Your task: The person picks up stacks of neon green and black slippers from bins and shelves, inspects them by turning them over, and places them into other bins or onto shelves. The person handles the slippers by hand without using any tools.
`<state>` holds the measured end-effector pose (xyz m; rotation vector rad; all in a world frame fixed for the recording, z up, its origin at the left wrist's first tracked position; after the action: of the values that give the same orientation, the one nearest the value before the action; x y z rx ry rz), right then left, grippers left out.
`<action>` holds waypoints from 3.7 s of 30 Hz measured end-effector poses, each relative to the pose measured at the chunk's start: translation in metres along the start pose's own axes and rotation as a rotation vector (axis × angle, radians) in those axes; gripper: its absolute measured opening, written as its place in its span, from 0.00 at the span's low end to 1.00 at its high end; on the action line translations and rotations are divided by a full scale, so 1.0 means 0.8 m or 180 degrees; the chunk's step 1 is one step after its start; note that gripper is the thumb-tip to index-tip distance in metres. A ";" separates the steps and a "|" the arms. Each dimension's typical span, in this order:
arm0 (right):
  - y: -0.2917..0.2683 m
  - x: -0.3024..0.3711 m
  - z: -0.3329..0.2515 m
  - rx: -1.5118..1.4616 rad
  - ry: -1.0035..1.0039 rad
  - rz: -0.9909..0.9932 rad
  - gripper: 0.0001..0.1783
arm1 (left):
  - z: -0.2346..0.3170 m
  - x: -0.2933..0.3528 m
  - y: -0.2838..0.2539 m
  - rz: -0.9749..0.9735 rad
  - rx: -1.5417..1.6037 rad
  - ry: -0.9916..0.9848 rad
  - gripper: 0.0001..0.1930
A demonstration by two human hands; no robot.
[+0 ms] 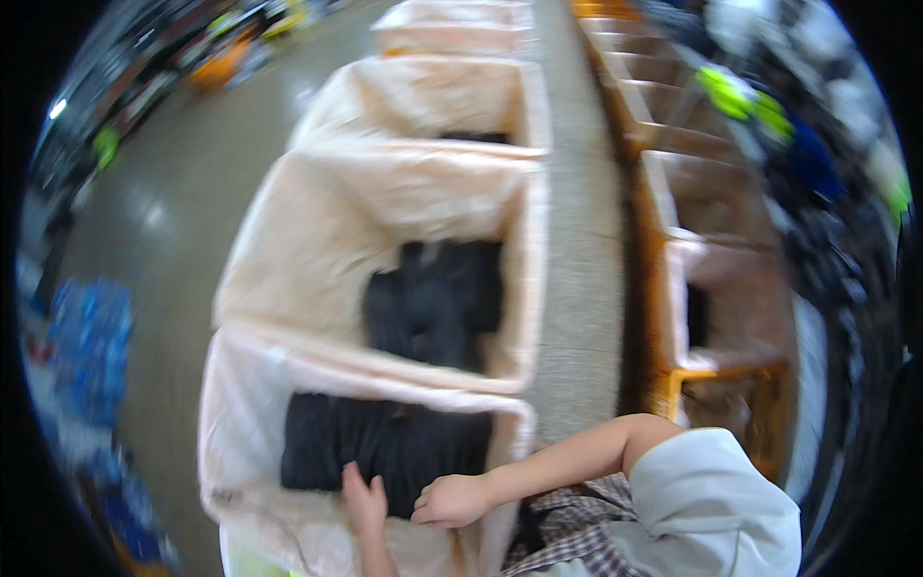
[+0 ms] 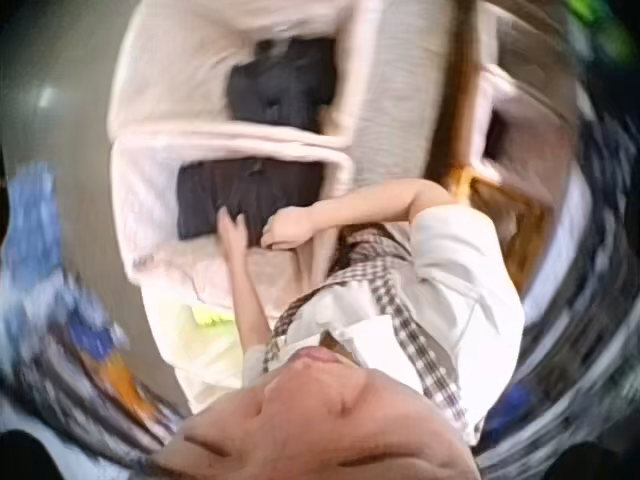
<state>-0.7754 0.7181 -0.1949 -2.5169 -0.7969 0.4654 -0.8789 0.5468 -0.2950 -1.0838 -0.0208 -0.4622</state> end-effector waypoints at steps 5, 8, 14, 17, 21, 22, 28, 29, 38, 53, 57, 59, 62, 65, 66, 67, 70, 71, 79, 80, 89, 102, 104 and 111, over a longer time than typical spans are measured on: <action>-0.073 0.201 -0.098 0.0201 0.1209 0.1574 0.09 | 0.146 0.014 -0.025 -0.0349 0.0182 0.1592 0.25; -0.079 0.335 -0.167 0.0603 0.2297 0.2067 0.10 | 0.224 0.047 -0.037 -0.0895 0.0383 0.1707 0.25; -0.064 0.576 -0.298 0.0427 0.3590 0.4829 0.11 | 0.376 0.086 -0.011 -0.1579 0.0091 0.2583 0.24; -0.051 0.693 -0.362 0.0624 0.3268 0.6637 0.08 | 0.442 0.117 0.020 -0.1921 -0.0584 0.3153 0.26; -0.022 0.893 -0.437 0.1098 0.2762 0.8772 0.07 | 0.518 0.176 0.073 -0.2249 -0.0793 0.3749 0.25; -0.008 0.952 -0.454 0.1053 0.2445 0.9279 0.08 | 0.538 0.197 0.090 -0.2139 -0.0797 0.4185 0.25; 0.112 1.316 -0.506 0.0939 0.2293 1.0535 0.11 | 0.644 0.299 0.204 -0.2772 -0.1260 0.4624 0.23; 0.141 1.363 -0.516 0.1003 0.2474 1.0782 0.13 | 0.662 0.313 0.219 -0.2922 -0.1417 0.4669 0.24; 0.235 1.514 -0.594 0.1049 0.1190 1.1449 0.14 | 0.758 0.412 0.323 -0.2941 -0.2450 0.4525 0.26; 0.202 1.529 -0.611 0.0482 0.0405 1.1222 0.14 | 0.770 0.426 0.368 -0.3311 -0.3025 0.4433 0.26; 0.179 1.543 -0.577 0.0191 0.0317 1.1100 0.14 | 0.775 0.429 0.372 -0.3348 -0.3127 0.4351 0.26; 0.164 1.554 -0.555 -0.0016 0.0223 1.1028 0.14 | 0.776 0.431 0.370 -0.3262 -0.3018 0.4347 0.27; 0.142 1.570 -0.526 -0.0326 0.0032 1.0927 0.14 | 0.769 0.431 0.361 -0.3085 -0.2936 0.4328 0.28; 0.129 1.577 -0.505 -0.0501 -0.0204 1.0897 0.14 | 0.754 0.425 0.353 -0.3182 -0.3000 0.4093 0.26; 0.126 1.578 -0.502 -0.0534 -0.0260 1.0891 0.14 | 0.750 0.421 0.351 -0.3207 -0.3106 0.4031 0.26; 0.123 1.578 -0.501 -0.0539 -0.0335 1.0897 0.14 | 0.746 0.418 0.350 -0.3277 -0.3219 0.3935 0.27; 0.113 1.574 -0.511 -0.0547 -0.0465 1.0860 0.14 | 0.746 0.413 0.350 -0.3309 -0.3210 0.3967 0.26; 0.110 1.570 -0.517 -0.0551 -0.0501 1.0848 0.14 | 0.749 0.413 0.350 -0.3287 -0.3126 0.4054 0.25; 0.108 1.351 -0.574 -0.1427 -0.0376 1.0552 0.14 | 0.802 0.394 0.331 -0.2998 -0.2074 0.5051 0.28; 0.100 1.294 -0.576 -0.1797 -0.0211 1.0308 0.14 | 0.812 0.394 0.326 -0.3013 -0.1867 0.5163 0.29; -0.067 0.827 -0.469 -0.1291 0.2267 0.7868 0.44 | 0.897 0.430 0.274 -0.5440 0.2716 0.2083 0.40; -0.157 0.637 -0.353 0.1648 0.2566 0.5301 0.49 | 0.856 0.277 0.235 -0.5870 0.4567 0.0408 0.33; -0.168 0.639 -0.347 0.1005 0.2122 0.5754 0.40 | 0.853 0.274 0.229 -0.5783 0.4408 0.0514 0.33; -0.196 0.646 -0.340 0.0023 0.2389 0.5884 0.36 | 0.853 0.281 0.207 -0.5983 0.4347 0.0678 0.30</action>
<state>-0.3255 1.0587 0.0225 -2.3054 1.8690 -0.0552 -0.4727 1.1135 -0.0559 0.6752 -1.0671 -1.8347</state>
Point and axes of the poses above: each hand's wrist, its own x-axis away from the middle knuckle, its own y-axis out of the palm, z = x × y, the point moved 5 cm from there along -x, towards the middle knuckle, and after that the axes turned 1 degree about -x, right-handed, at the moved point
